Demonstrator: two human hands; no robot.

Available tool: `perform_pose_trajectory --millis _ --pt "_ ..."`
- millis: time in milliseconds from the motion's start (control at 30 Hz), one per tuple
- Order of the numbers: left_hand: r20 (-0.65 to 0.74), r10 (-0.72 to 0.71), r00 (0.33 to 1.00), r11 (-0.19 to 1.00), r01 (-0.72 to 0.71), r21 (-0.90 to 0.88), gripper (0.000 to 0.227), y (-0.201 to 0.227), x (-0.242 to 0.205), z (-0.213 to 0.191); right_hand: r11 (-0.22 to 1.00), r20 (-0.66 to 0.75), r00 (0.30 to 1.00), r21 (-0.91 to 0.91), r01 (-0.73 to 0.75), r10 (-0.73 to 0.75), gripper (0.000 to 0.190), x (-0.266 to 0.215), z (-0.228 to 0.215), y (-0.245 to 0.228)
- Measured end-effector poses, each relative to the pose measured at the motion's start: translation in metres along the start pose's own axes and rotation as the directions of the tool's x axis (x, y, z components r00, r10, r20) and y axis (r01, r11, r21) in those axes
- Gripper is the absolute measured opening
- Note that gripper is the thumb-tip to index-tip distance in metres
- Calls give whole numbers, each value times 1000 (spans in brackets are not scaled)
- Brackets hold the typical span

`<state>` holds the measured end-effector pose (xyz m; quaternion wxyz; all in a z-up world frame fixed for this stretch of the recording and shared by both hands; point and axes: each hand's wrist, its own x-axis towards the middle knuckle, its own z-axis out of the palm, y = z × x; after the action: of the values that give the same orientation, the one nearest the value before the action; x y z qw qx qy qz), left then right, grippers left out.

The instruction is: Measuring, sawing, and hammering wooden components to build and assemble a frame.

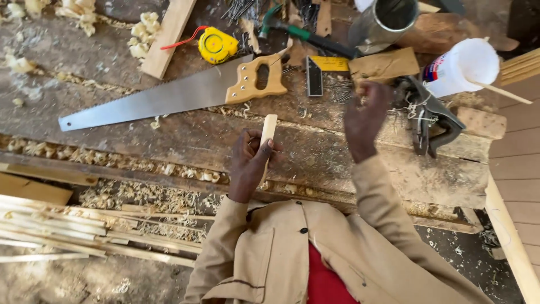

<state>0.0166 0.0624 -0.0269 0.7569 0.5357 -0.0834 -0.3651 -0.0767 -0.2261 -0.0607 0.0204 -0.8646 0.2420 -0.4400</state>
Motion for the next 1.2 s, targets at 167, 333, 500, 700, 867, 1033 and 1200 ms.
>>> perform_pose_trajectory --millis 167,333,500,700,867,1033,1200 --pt "24 162 986 818 -148 555 27 9 -7 3 958 490 830 -41 -284 267 46 16 59 -23" --pt "110 264 958 723 -272 635 27 10 -9 3 865 643 645 -57 -499 414 30 18 75 11" --pt "86 53 995 862 -90 498 32 2 -6 0 834 640 653 35 -551 405 51 36 45 -28" --pt "51 -92 994 933 68 354 25 -5 7 1 958 711 650 -125 -260 269 42 41 22 -29" --pt "239 232 943 504 -326 800 31 14 12 4 498 729 561 345 -796 392 49 14 -77 -38" --pt "470 293 832 303 -548 780 29 -22 27 22 22 736 432 494 -869 521 31 -58 -107 -39" --pt "515 202 833 285 -553 783 30 -40 46 34 43 631 435 537 -843 642 29 -116 -103 -33"
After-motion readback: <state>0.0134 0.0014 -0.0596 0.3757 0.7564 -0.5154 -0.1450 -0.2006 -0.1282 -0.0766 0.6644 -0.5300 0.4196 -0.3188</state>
